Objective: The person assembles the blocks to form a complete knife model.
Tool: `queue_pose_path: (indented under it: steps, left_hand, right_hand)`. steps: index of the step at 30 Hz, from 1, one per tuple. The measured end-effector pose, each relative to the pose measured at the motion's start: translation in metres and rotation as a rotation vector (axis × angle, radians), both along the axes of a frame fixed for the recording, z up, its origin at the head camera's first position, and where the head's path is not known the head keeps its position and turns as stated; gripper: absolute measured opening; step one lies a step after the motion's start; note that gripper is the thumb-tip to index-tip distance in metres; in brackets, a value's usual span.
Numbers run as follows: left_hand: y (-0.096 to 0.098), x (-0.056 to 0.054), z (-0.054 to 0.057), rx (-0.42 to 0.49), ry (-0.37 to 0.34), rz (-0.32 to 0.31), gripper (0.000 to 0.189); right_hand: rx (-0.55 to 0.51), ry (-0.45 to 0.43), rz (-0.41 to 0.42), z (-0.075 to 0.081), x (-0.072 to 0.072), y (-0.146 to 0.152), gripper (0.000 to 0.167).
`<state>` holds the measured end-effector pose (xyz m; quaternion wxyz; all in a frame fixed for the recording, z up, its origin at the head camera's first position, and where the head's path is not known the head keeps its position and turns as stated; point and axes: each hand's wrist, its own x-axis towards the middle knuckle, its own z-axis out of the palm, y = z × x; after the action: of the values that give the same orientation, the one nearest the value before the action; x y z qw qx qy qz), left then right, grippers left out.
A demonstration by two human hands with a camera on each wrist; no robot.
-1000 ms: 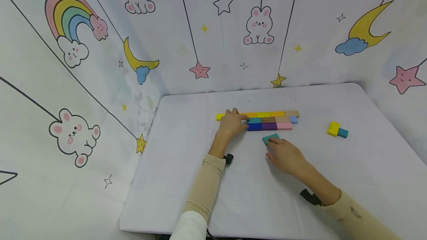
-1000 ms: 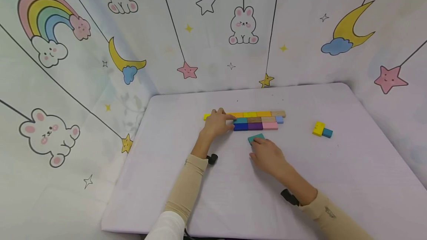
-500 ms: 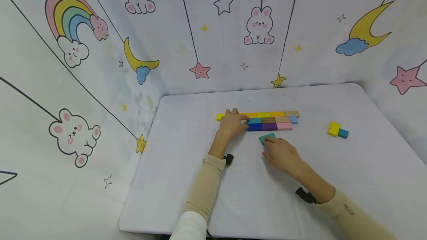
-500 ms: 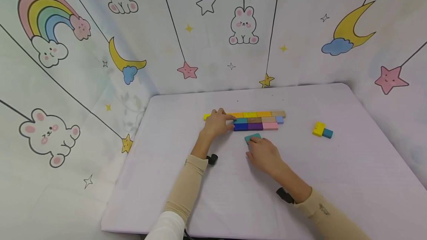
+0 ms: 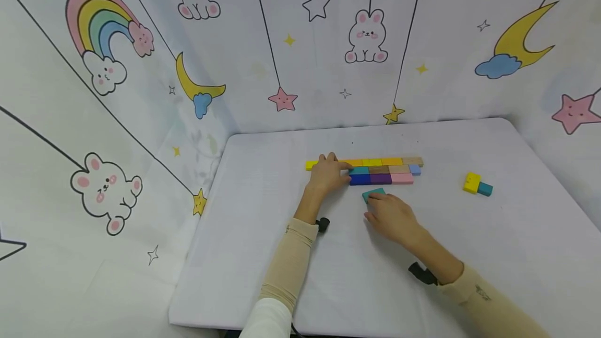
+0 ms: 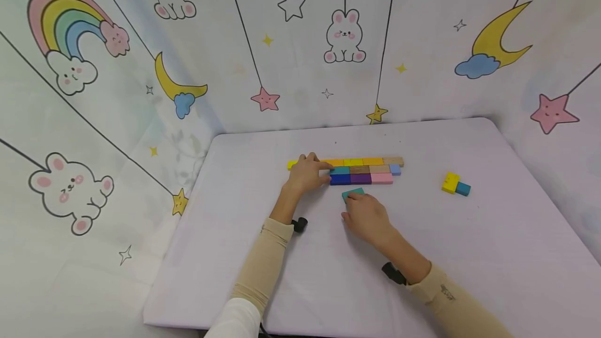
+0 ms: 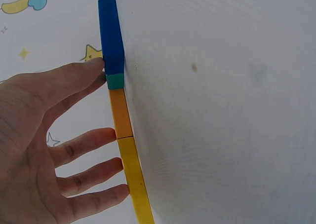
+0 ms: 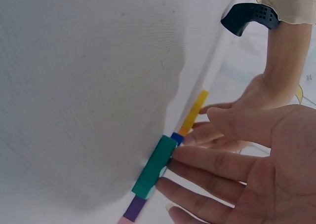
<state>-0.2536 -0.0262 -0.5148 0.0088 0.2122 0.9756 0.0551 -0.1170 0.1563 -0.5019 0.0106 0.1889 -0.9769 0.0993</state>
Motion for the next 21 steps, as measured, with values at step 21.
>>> queue_pose_path:
  steps: [21]
  left_hand:
    - [0.0,0.001,0.001,0.001,0.007,0.014,0.04]
  right_hand:
    - [0.022,-0.022,-0.024,0.0,-0.007,-0.021,0.051]
